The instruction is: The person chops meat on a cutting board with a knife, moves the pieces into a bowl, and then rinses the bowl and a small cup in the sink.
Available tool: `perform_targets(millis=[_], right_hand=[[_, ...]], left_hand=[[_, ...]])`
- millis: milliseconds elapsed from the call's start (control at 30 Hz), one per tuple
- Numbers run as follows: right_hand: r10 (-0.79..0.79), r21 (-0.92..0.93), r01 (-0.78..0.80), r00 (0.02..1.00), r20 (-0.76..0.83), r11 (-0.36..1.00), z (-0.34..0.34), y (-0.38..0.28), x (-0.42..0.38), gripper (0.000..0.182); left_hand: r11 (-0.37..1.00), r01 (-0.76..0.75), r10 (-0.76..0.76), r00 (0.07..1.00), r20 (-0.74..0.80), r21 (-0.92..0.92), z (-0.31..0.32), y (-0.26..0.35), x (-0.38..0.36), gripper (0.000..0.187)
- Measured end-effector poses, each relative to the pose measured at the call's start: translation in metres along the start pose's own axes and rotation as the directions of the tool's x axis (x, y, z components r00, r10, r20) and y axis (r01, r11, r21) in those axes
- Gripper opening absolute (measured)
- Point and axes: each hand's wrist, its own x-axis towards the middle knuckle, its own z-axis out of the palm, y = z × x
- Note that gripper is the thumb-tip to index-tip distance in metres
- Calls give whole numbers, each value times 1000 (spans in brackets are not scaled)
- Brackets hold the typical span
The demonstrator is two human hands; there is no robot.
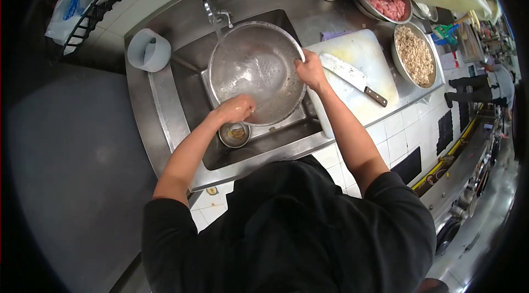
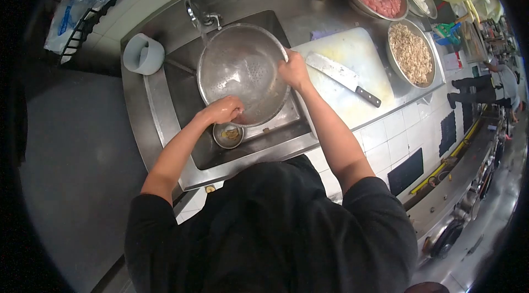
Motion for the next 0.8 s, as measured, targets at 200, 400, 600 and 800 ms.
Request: perform_targets(millis=[200, 400, 600, 800], right_hand=[[53, 191, -44, 997, -46, 981, 3, 28, -7, 38], [131, 320, -107, 990, -54, 941, 18, 50, -12, 36], [169, 173, -146, 977, -131, 974, 29, 52, -36, 37], [162, 131, -149, 983, -91, 980, 41, 49, -61, 49]], left_hand=[[991, 109, -133, 910, 392, 82, -22, 34, 5, 15], [989, 57, -106, 916, 388, 135, -19, 38, 23, 16], [760, 527, -412, 843, 345, -380, -61, 67, 58, 10], [851, -204, 91, 965, -246, -484, -99, 268, 241, 16]])
